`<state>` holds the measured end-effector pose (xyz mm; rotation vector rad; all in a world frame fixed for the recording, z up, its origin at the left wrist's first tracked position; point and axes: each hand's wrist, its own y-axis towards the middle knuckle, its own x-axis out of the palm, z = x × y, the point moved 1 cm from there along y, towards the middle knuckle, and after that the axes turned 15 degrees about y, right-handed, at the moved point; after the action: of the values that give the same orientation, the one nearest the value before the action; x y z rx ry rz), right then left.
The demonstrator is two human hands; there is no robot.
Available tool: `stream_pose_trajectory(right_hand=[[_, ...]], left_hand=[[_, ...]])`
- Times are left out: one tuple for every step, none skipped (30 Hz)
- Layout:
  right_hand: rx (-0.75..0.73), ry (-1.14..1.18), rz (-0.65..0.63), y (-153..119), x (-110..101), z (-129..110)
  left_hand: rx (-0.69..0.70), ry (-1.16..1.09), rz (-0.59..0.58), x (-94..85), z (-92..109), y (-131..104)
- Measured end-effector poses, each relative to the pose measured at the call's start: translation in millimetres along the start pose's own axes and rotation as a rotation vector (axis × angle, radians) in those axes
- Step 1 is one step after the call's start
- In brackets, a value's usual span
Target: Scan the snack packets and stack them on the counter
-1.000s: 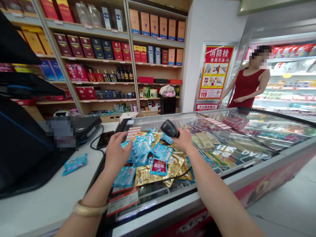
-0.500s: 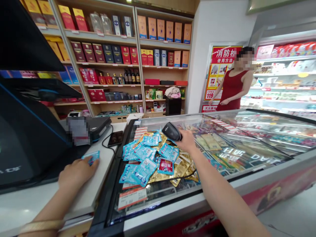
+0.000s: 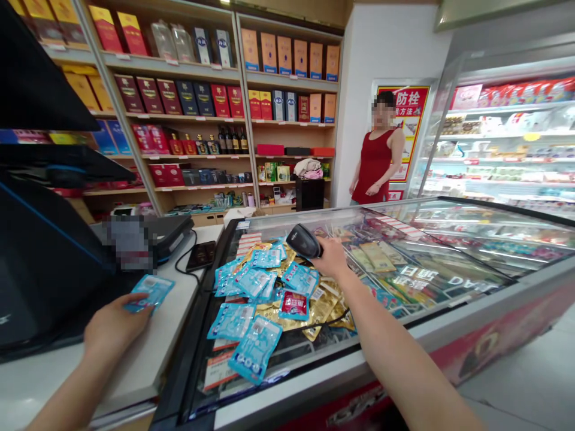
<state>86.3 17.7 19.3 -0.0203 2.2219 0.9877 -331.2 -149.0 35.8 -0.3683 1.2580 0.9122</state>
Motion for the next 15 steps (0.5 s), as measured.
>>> stream_pose_trajectory(right_hand=[[-0.002, 0.004, 0.004, 0, 0, 0], [-0.004, 0.006, 0.008, 0, 0, -1], [-0.005, 0.007, 0.012, 0, 0, -1], [-0.005, 0.006, 0.015, 0, -1, -1], [-0.007, 0.006, 0.017, 0, -1, -2], [-0.009, 0.008, 0.018, 0, -2, -3], [-0.015, 0.013, 0.017, 1, -2, -3], [-0.023, 0.021, 0.015, 1, -3, -4], [-0.034, 0.032, 0.013, 1, -3, -5], [-0.046, 0.045, 0.01, 1, -3, -5], [-0.06, 0.06, 0.007, 1, -3, -6], [-0.073, 0.076, 0.003, 2, -3, -6], [-0.087, 0.091, -0.006, 2, -3, -7], [-0.101, 0.104, -0.022, 2, -3, -7], [-0.116, 0.115, -0.044, 2, -2, -8]], left_hand=[[-0.02, -0.046, 0.032, -1.0, 1, -4], [-0.037, -0.115, 0.073, -1.2, 2, -7], [-0.052, -0.21, 0.124, -1.0, 4, -11], [-0.064, -0.329, 0.177, -0.7, 9, -14], [-0.07, -0.462, 0.225, -0.6, 15, -17], [-0.071, -0.605, 0.26, -0.8, 23, -20], [-0.071, -0.752, 0.279, -1.5, 34, -22], [-0.075, -0.888, 0.276, -2.3, 46, -25], [-0.078, -1.014, 0.248, -3.0, 59, -28], [-0.074, -1.119, 0.2, -3.3, 74, -30], [-0.076, -1.196, 0.151, -2.9, 88, -33], [-0.073, -1.242, 0.116, -1.4, 101, -36], [-0.063, -1.262, 0.107, 1.3, 114, -39], [-0.027, -1.244, 0.132, 5.0, 125, -42], [0.025, -1.2, 0.177, 9.7, 134, -45]])
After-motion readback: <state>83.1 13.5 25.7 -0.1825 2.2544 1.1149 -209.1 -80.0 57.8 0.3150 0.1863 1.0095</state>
